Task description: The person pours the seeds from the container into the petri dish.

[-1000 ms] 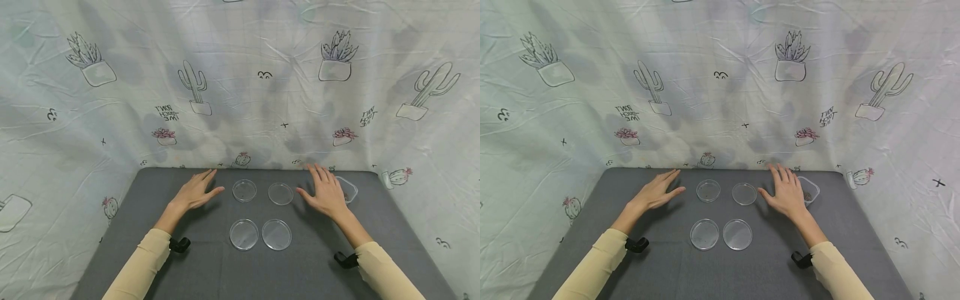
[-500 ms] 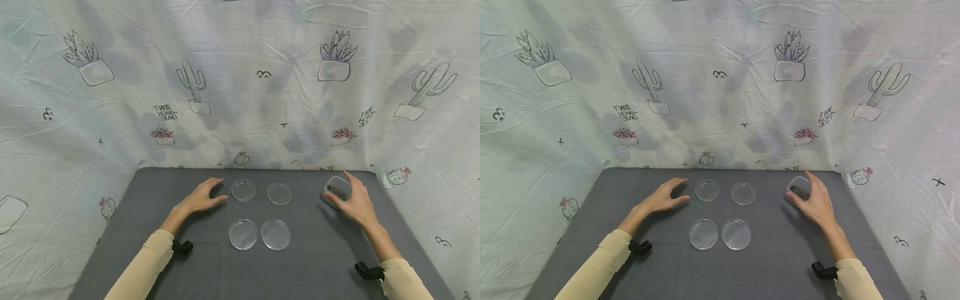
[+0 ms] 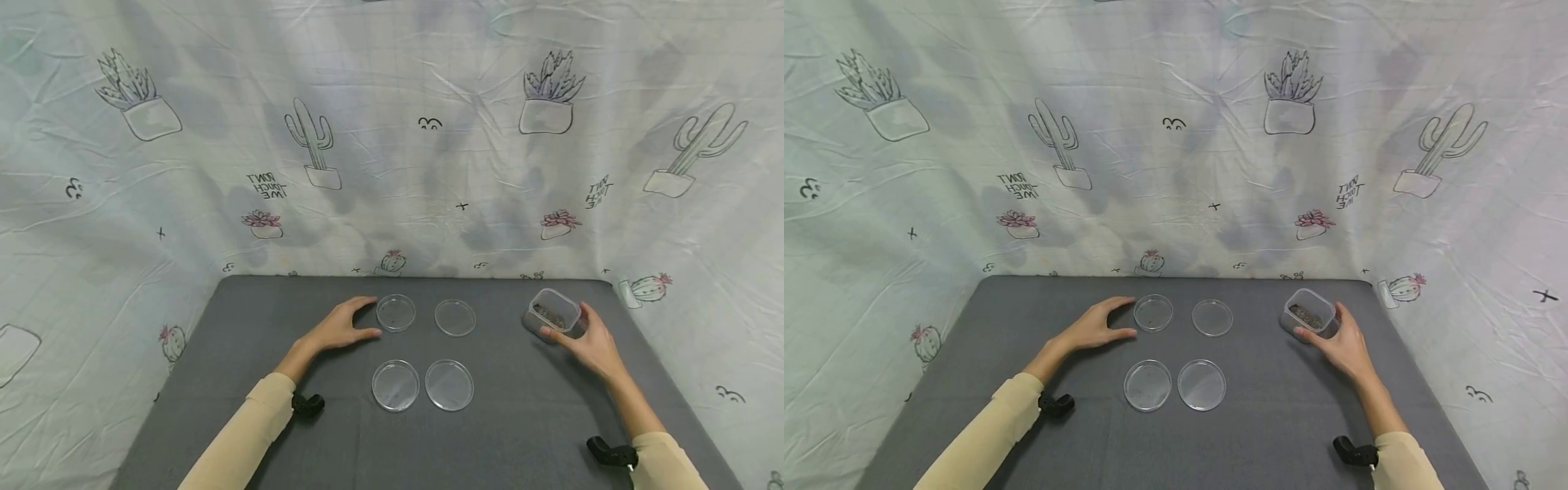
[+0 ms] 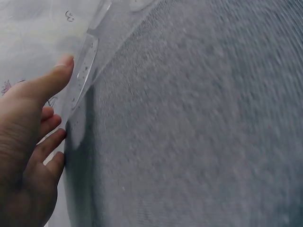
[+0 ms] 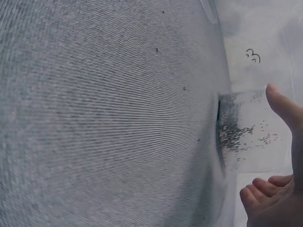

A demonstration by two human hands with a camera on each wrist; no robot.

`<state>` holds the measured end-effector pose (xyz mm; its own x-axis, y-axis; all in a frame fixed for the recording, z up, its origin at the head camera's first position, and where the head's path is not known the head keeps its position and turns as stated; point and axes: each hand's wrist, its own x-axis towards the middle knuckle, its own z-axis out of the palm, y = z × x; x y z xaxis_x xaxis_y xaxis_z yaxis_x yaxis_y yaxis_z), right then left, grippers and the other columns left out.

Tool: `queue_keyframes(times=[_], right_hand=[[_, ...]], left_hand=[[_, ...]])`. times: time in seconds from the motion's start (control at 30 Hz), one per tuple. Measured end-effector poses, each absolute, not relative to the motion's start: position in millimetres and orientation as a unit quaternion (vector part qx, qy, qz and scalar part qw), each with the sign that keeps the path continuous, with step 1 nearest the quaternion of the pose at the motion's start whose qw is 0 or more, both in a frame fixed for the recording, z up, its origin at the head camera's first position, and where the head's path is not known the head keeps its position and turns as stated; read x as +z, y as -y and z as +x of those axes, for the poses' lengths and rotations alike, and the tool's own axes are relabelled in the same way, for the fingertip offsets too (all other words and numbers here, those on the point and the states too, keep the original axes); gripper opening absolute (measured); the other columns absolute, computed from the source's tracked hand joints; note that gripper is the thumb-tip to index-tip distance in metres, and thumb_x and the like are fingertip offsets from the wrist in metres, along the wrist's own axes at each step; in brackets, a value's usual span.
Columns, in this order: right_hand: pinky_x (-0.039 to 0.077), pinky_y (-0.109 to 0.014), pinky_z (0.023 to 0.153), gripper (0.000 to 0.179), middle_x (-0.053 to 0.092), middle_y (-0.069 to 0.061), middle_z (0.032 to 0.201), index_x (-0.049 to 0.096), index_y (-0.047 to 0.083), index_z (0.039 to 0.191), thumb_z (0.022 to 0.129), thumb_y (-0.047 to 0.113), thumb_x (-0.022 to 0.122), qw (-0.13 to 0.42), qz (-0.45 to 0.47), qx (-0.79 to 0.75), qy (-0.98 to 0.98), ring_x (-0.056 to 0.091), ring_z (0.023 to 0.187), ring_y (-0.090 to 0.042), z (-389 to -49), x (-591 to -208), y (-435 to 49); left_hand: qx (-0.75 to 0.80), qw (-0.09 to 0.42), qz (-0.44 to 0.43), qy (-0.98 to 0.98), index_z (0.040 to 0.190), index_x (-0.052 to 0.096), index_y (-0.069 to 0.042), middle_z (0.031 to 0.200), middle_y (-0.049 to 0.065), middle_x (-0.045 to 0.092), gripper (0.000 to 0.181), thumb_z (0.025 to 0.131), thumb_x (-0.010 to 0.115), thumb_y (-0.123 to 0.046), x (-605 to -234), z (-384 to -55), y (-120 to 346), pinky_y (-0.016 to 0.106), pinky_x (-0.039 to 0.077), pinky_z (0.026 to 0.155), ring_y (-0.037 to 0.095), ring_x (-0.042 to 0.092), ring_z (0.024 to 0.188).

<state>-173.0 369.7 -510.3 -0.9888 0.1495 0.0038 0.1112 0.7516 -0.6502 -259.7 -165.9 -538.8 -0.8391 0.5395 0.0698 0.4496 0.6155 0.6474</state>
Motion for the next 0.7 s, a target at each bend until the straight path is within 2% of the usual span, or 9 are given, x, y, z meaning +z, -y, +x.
queue_keyframes(times=[0.2,0.27,0.33,0.4,0.43,0.5,0.7], right_hand=[[0.041,-0.065,0.12,0.107,0.042,-0.045,0.159,0.02,-0.016,0.165,0.096,0.034,0.085,0.029,-0.063,0.406,0.911,0.046,0.146,-0.063,-174,-518,-370],[0.048,-0.049,0.121,0.104,0.042,-0.045,0.158,0.022,-0.016,0.164,0.097,0.032,0.085,0.029,-0.066,0.414,0.907,0.046,0.147,-0.063,-174,-521,-371],[0.052,-0.025,0.115,0.102,0.042,-0.045,0.158,0.023,-0.016,0.164,0.097,0.03,0.085,0.03,-0.066,0.423,0.903,0.046,0.147,-0.062,-174,-522,-372],[0.049,-0.005,0.105,0.102,0.041,-0.045,0.159,0.023,-0.016,0.164,0.096,0.028,0.085,0.028,-0.065,0.435,0.898,0.045,0.149,-0.061,-174,-524,-372],[0.046,0.001,0.101,0.102,0.04,-0.045,0.16,0.022,-0.016,0.164,0.097,0.027,0.085,0.027,-0.064,0.441,0.895,0.044,0.149,-0.062,-174,-525,-373],[0.042,0.005,0.098,0.101,0.038,-0.045,0.161,0.022,-0.016,0.165,0.097,0.025,0.085,0.02,-0.064,0.452,0.89,0.042,0.151,-0.061,-174,-527,-373],[0.042,0.003,0.104,0.099,0.037,-0.045,0.163,0.022,-0.017,0.164,0.098,0.023,0.084,0.019,-0.067,0.469,0.881,0.04,0.153,-0.059,-173,-534,-372]], left_hand=[[0.347,0.067,0.278,-0.893,0.16,0.053,-0.007,0.163,0.019,0.055,0.08,0.095,0.086,-0.04,-539,-265,158,0.062,0.044,0.124,0.041,0.051,0.153],[0.348,0.068,0.278,-0.893,0.16,0.053,-0.007,0.162,0.019,0.055,0.08,0.095,0.086,-0.04,-539,-266,156,0.063,0.045,0.124,0.041,0.052,0.153],[0.348,0.067,0.278,-0.893,0.16,0.053,-0.007,0.162,0.019,0.055,0.08,0.094,0.086,-0.039,-539,-267,155,0.063,0.045,0.123,0.041,0.052,0.152],[0.347,0.064,0.279,-0.893,0.16,0.053,-0.006,0.162,0.021,0.055,0.08,0.095,0.086,-0.04,-540,-268,154,0.064,0.045,0.123,0.042,0.052,0.152],[0.346,0.063,0.279,-0.893,0.159,0.053,-0.006,0.161,0.021,0.055,0.08,0.095,0.086,-0.04,-540,-269,153,0.064,0.045,0.122,0.043,0.052,0.151],[0.345,0.062,0.28,-0.894,0.159,0.054,-0.005,0.161,0.022,0.055,0.08,0.095,0.086,-0.04,-540,-270,153,0.065,0.045,0.122,0.043,0.052,0.151],[0.343,0.062,0.283,-0.894,0.158,0.055,-0.005,0.16,0.021,0.055,0.078,0.096,0.085,-0.039,-541,-272,152,0.064,0.044,0.123,0.043,0.051,0.151]])
